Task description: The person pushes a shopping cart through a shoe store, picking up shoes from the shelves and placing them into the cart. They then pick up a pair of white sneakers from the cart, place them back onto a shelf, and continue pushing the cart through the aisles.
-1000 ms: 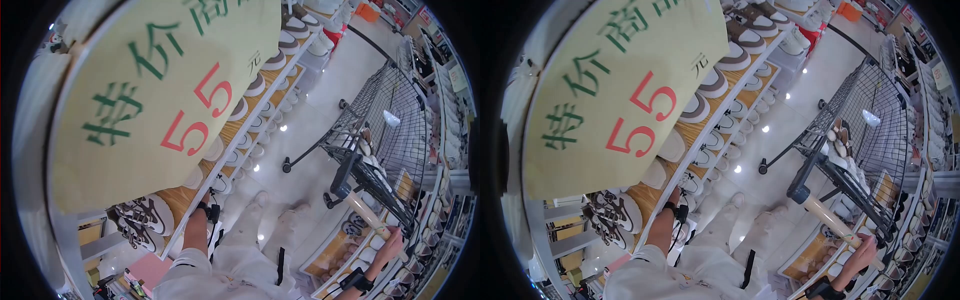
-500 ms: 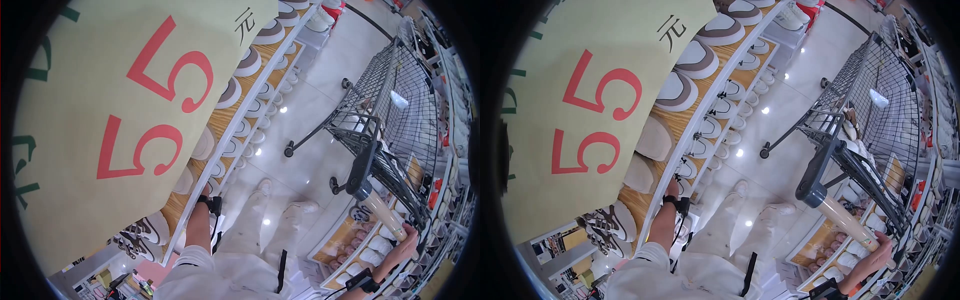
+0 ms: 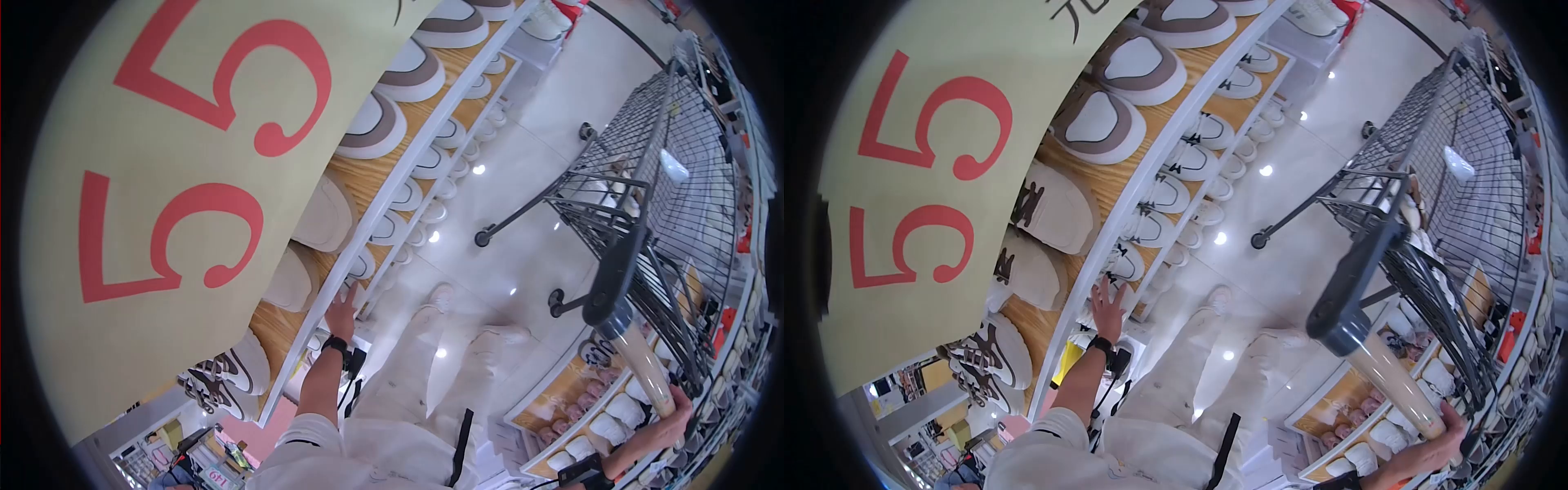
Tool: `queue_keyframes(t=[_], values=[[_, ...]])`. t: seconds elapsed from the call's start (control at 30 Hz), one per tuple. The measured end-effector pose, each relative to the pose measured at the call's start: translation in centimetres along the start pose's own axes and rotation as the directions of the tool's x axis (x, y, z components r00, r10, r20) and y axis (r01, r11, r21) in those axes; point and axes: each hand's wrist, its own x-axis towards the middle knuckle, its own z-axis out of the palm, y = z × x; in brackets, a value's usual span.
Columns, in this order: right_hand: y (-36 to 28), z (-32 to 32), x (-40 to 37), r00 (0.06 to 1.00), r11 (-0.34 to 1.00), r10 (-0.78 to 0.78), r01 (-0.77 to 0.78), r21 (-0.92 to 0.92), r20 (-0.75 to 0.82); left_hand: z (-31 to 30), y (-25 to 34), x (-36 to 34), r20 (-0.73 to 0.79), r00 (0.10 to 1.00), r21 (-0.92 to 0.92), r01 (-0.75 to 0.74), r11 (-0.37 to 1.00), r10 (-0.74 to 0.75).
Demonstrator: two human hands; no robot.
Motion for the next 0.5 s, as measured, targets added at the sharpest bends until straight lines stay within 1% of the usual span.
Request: queue_keyframes(t=[0.03, 0.1, 0.13, 0.17, 0.2, 0.23, 0.27, 0.3, 0.37, 0.4, 0.43, 0.5], values=[[0.6, 0.0, 0.0, 0.999, 0.997, -0.042, 0.044, 0.058, -0.033, 0.0, -0.4, 0.4, 0.027, 0.999, 0.028, -0.032, 0.999, 0.031], [1.3, -0.1, -0.1, 1.0, 0.999, 0.025, -0.024, 0.034, -0.008, -0.5, -0.3, 0.7, 0.048, 0.998, 0.025, -0.036, 0.999, 0.034], [1.3, -0.1, -0.3, 1.0, 0.999, -0.027, 0.027, 0.043, -0.012, -0.6, -0.3, 0.7, 0.046, 0.999, 0.032, -0.026, 0.999, 0.024], [1.4, 0.0, -0.6, 0.999, 0.999, 0.022, -0.021, 0.048, -0.029, -0.6, -0.3, 0.6, 0.049, 0.998, 0.029, -0.034, 0.999, 0.033], [1.9, -0.1, -0.6, 0.999, 0.996, 0.018, -0.014, 0.09, -0.046, -0.5, -0.3, 0.6, 0.053, 0.998, 0.025, -0.042, 0.999, 0.041], [0.1, 0.0, -0.3, 0.998, 0.991, 0.016, -0.007, 0.132, -0.063, -0.2, -0.7, 0.6, 0.052, 0.998, 0.03, -0.033, 0.999, 0.032], [-1.8, 0.4, 0.0, 0.969, 0.962, -0.172, 0.125, -0.243, -0.18, 0.3, -1.0, 0.7, 0.025, 0.998, 0.032, -0.05, 0.998, 0.049], [-1.8, 0.7, 0.0, 0.956, 0.96, -0.203, 0.153, -0.233, -0.21, 0.3, -1.0, 0.7, 0.0, 0.998, 0.035, -0.067, 0.997, 0.067], [-1.9, 0.9, 0.0, 0.925, 0.932, -0.307, 0.243, -0.27, -0.226, 0.2, -0.9, 0.8, 0.028, 0.999, 0.026, -0.047, 0.999, 0.046], [-0.9, 0.7, -0.2, 0.923, 0.917, -0.309, 0.225, -0.331, -0.229, -0.2, -0.7, 0.8, 0.058, 0.998, 0.015, -0.039, 0.999, 0.038], [-0.5, 0.8, -0.4, 0.914, 0.917, -0.327, 0.246, -0.314, -0.241, -0.4, -0.4, 0.7, 0.068, 0.997, 0.031, -0.034, 0.999, 0.032], [-0.3, 1.2, -0.5, 0.827, 0.793, -0.496, 0.309, -0.525, -0.264, -0.7, 0.6, 0.3, -0.027, 0.999, 0.132, -0.028, 0.991, 0.032]])
